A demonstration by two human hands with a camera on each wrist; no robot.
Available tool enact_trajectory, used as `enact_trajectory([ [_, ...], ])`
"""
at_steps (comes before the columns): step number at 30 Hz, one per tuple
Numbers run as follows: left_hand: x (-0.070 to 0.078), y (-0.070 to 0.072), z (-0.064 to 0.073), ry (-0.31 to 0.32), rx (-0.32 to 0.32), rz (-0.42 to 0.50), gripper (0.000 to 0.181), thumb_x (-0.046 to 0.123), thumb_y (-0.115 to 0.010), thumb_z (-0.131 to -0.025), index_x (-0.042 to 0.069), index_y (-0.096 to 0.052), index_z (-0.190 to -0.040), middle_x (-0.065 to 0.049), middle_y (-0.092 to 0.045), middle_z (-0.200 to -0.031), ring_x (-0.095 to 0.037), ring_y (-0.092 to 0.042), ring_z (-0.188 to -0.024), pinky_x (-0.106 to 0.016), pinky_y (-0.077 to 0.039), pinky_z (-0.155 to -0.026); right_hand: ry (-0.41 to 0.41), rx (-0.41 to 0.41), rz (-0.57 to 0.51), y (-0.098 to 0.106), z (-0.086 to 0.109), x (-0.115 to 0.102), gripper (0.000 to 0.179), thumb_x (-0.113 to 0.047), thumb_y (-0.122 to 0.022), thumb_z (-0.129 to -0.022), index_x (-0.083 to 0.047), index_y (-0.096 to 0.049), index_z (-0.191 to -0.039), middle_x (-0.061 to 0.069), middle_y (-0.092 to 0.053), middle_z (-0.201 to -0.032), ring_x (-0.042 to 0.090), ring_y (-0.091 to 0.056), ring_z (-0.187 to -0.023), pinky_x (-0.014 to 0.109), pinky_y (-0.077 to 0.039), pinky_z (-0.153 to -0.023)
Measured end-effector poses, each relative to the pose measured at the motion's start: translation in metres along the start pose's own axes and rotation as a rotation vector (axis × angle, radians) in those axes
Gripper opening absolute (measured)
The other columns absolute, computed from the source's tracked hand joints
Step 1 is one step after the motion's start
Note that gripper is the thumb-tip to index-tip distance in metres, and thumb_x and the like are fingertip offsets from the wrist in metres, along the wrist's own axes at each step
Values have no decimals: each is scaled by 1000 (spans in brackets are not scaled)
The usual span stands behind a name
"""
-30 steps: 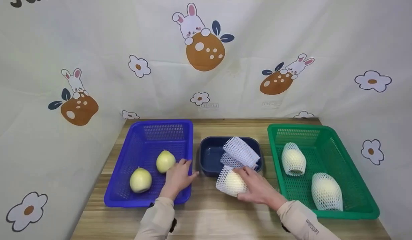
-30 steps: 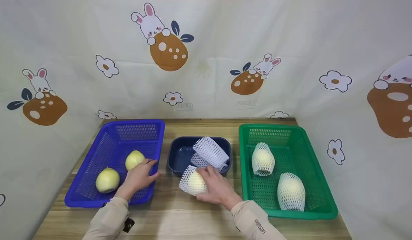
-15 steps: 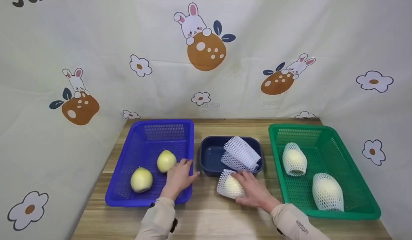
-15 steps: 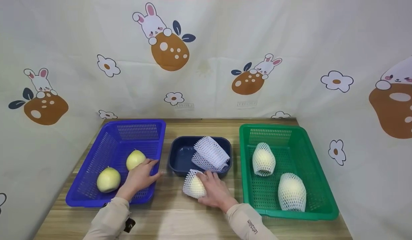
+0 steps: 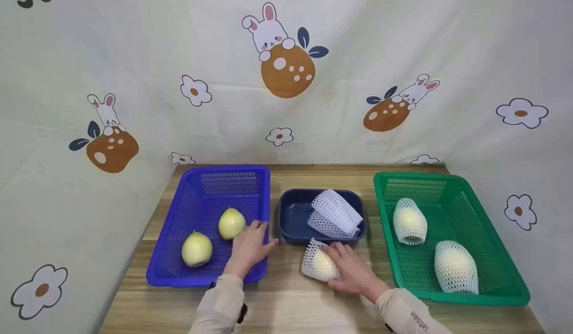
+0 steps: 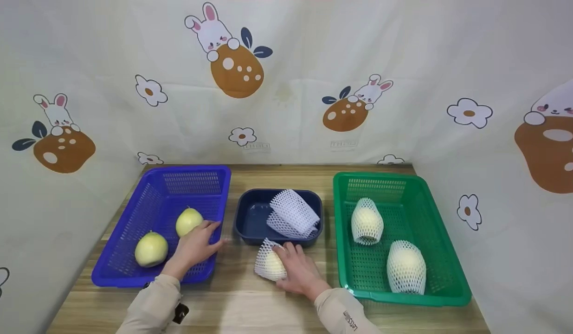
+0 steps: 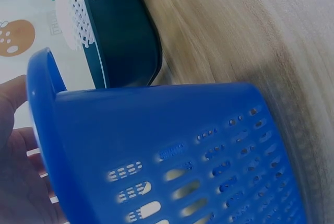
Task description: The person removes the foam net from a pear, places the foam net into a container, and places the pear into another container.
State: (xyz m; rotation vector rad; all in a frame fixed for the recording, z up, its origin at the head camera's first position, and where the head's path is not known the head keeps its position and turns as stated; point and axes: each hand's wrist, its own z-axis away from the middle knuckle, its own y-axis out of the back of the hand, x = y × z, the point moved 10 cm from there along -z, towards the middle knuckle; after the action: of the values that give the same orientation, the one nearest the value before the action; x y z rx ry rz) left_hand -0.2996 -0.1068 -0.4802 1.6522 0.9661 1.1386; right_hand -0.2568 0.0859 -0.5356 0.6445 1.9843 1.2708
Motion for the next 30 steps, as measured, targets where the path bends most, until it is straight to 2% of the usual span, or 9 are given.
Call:
enact_trajectory([
  [4,3,3,1,-2,29,-4,52,39,-63,-76,0,-59,-110,-15,-54,-109,-33,-53,-94,-42,-45,-73,6,-15,1,-1,1,-1,77,-27,-70,-55,-9,-44,-125,9,-44,-111,25,-43,-93,37,-43,-74],
  [7,10,7,2,-18,81,8,50,38,-64,-75,1,-60,-108,-15,-53,-111,-33,-50,-99,-45,-43,-76,11,-26,3,-1,2,-1,80,-26,-70,-55,-8,-42,-127,9,-43,-113,26,-43,-94,38,-43,-74],
  [12,36,13,4,-111,171,89,44,35,-64,-75,3,-61,-106,-11,-55,-108,-29,-51,-96,-43,-42,-75,20,-44,-10,-1,5,0,85,-27,-72,-56,-8,-38,-131,9,-41,-117,26,-43,-98,41,-42,-77],
  [15,54,8,8,-183,170,156,42,32,-64,-76,3,-61,-107,-9,-56,-104,-27,-54,-92,-40,-44,-73,22,-67,-32,-1,7,1,86,-30,-74,-60,-8,-35,-133,11,-40,-121,27,-42,-104,43,-42,-79],
  [18,68,-7,14,-226,120,202,43,30,-65,-76,3,-59,-109,-8,-56,-103,-26,-55,-92,-38,-45,-74,26,-85,-66,-3,10,1,86,-35,-74,-65,-9,-32,-136,13,-38,-128,30,-39,-112,45,-41,-81],
  [20,74,-21,19,-226,59,217,47,30,-66,-76,2,-57,-113,-9,-54,-106,-26,-54,-93,-39,-45,-76,31,-91,-100,-4,12,2,84,-37,-71,-69,-9,-30,-137,15,-35,-132,31,-37,-116,46,-41,-82],
  [25,76,-56,27,-160,-93,277,63,30,-68,-74,2,-45,-125,-15,-48,-117,-34,-52,-97,-45,-42,-79,40,-83,-190,-4,16,4,77,-39,-66,-76,-11,-29,-138,15,-29,-138,29,-34,-120,45,-38,-87],
  [30,76,-81,32,-120,-169,348,76,28,-71,-71,2,-35,-133,-22,-43,-123,-39,-50,-98,-51,-40,-80,114,-22,-207,0,20,1,68,-38,-65,-78,-11,-38,-134,13,-36,-135,27,-40,-116,43,-39,-86],
])
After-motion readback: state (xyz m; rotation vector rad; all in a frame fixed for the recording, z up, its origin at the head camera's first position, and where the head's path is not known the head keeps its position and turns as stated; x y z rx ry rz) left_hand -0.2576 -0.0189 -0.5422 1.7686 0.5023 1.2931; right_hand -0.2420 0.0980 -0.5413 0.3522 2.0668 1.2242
